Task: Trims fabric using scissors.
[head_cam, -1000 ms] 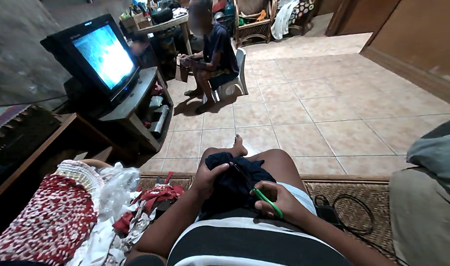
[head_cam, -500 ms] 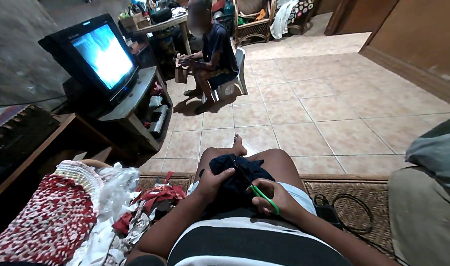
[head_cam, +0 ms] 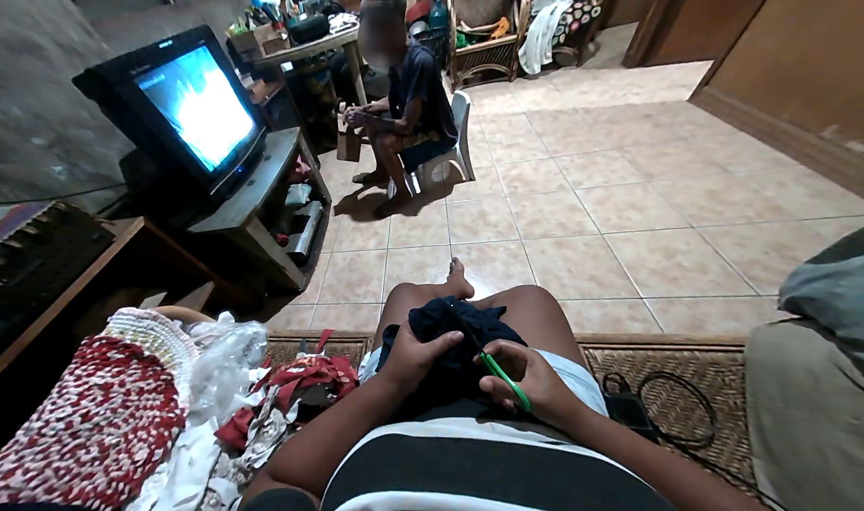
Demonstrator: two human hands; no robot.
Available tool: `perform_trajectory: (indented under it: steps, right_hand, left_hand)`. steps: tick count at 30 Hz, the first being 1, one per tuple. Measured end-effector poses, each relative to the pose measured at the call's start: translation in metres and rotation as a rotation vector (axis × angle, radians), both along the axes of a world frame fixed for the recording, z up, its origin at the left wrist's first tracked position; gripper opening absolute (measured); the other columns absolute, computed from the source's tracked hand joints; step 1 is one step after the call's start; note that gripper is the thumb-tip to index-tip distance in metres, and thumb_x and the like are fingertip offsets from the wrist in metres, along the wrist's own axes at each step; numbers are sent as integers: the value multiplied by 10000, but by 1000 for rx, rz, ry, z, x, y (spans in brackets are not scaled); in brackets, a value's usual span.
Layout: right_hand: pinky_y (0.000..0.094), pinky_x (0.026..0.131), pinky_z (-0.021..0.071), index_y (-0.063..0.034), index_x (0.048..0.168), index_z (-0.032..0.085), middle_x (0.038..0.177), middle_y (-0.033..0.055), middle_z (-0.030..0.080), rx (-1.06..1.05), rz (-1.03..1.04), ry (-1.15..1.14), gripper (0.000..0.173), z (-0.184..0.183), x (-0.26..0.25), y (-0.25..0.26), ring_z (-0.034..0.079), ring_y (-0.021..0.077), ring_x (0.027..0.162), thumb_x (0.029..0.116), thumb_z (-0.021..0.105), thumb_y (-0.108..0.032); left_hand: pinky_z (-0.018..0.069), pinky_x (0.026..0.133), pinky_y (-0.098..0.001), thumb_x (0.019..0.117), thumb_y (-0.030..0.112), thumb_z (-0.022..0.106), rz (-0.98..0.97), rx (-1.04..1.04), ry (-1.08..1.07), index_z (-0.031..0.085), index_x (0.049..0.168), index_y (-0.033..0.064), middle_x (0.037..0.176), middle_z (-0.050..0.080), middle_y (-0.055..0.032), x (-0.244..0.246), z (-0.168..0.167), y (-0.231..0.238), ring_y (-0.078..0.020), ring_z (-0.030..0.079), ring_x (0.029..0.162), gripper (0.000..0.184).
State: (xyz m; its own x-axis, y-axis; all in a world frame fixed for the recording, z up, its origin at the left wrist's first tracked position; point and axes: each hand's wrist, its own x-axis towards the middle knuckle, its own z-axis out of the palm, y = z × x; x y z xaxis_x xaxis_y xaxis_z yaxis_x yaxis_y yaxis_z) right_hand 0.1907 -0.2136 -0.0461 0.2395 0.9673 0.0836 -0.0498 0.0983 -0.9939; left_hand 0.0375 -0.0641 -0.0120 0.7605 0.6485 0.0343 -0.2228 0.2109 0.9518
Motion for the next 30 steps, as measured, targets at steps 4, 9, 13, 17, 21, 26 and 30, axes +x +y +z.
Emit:
perform_trajectory:
  steps: [4,9,13,17,21,26,30]
  right_hand:
    - [176,504,529,-132,1049,668,770,-105,660,-40,-42,-86,361,3,-1,-2,590,1,542,810,843,-338]
    - [182,506,529,-151,1052,671,751,-110,664,4,-16,-48,388,0,0,-3,596,3,547,801,849,-386]
    - [172,505,523,-150,1061,673,771,-115,659,14,2,-50,404,-1,0,-3,587,-7,551,793,861,-387]
    - [172,489,518,-159,1063,669,777,-110,660,43,32,-13,425,-4,1,-2,585,-4,545,790,862,-421]
    - [173,486,520,-159,1059,671,774,-109,660,45,38,5,433,-3,2,-2,586,-2,543,785,864,-433]
    - [167,489,520,-162,1054,677,809,-113,661,63,25,-5,429,-3,1,-3,581,-13,551,790,857,-448]
    - [177,492,531,-141,1040,685,841,-98,676,45,-8,-44,386,-3,1,-4,591,-3,552,803,854,-394]
  left_hand:
    - [609,897,-368,855,-30,761,0,89,-16,602,1144,-69,986,740,-112,-2,-3,1,-170,730,933,333]
    - [600,936,-353,802,-20,813,-50,277,-27,579,1178,-81,1043,736,-101,-6,-7,4,-151,722,985,448]
    - [596,943,-339,781,4,837,-82,351,0,579,1185,-86,1056,733,-94,-8,-9,9,-138,717,997,487]
    - [586,962,-322,767,25,853,-100,383,25,568,1204,-91,1083,727,-89,-10,-8,11,-119,707,1023,534]
    - [584,968,-330,766,33,856,-98,392,9,563,1207,-96,1090,723,-98,-9,-11,12,-128,705,1031,545]
    - [582,972,-334,773,36,855,-100,402,-21,557,1217,-102,1100,720,-99,-9,-12,11,-130,702,1039,552]
    - [583,971,-329,760,12,853,-110,368,-3,519,1253,-109,1114,712,-104,-10,-14,10,-131,702,1042,608]
